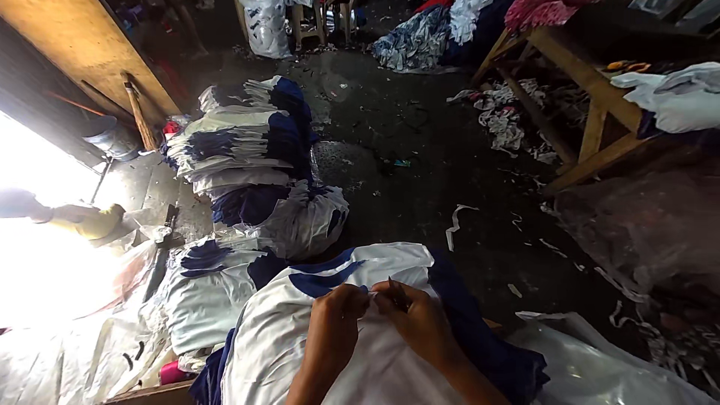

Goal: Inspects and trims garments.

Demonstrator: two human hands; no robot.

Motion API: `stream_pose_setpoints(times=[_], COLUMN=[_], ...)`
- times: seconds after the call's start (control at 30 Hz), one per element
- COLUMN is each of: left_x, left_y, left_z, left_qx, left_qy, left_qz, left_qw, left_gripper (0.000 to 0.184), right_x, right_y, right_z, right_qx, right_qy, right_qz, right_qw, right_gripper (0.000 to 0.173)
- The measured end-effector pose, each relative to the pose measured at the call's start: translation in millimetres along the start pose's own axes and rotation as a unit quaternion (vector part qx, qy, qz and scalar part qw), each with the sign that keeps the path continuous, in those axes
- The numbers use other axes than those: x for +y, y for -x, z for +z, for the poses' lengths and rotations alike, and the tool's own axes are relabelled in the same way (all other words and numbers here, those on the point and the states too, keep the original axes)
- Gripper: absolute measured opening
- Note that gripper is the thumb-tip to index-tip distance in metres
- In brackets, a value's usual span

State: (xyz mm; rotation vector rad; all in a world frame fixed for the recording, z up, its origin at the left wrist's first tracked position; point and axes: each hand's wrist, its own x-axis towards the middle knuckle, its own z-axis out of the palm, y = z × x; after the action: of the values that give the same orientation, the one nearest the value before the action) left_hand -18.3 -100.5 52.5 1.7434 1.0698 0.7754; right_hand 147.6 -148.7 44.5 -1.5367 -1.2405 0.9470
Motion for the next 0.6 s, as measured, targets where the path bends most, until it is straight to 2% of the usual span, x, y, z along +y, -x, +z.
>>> stream_pose_setpoints(times=[0.13,0.23,0.3,0.37,0.47,0.6], left_x=[-0.8,-2.2,-1.5,-0.6,-0.2,0.2], left_y=[3.3,6.6,7.6,9.5,11.9,15.1], left_z=[9.9,13.4,12.3,10.9,11.5,12.1], left_qx=[-0.006,0.013,0.020,0.023,0.024,0.021], left_qy=[0.039,0.074,0.100,0.109,0.115,0.064], left_qz=[-0.011,-0.020,-0.026,-0.031,-0.033,-0.022], left_qw=[0.999,0.997,0.994,0.993,0.993,0.997], left_gripper=[0.023,0.023,0.022,0.021,0.021,0.020], right_x=[0.0,-5.0,-16.7,-26.3,-32.9,-33.0], right_y=[4.9,11.5,17.9,23.6,22.4,16.7], right_z=[-1.1,-2.2,-6.9,-10.8,-7.5,-6.3], right_qx=[0.029,0.038,-0.024,-0.118,-0.166,-0.167], right_qy=[0.033,-0.031,-0.175,-0.292,-0.302,-0.277], right_qz=[-0.025,-0.004,0.070,0.166,0.299,0.349], right_qw=[0.999,0.999,0.982,0.934,0.890,0.880], right_gripper=[0.022,0.041,0.050,0.047,0.042,0.040])
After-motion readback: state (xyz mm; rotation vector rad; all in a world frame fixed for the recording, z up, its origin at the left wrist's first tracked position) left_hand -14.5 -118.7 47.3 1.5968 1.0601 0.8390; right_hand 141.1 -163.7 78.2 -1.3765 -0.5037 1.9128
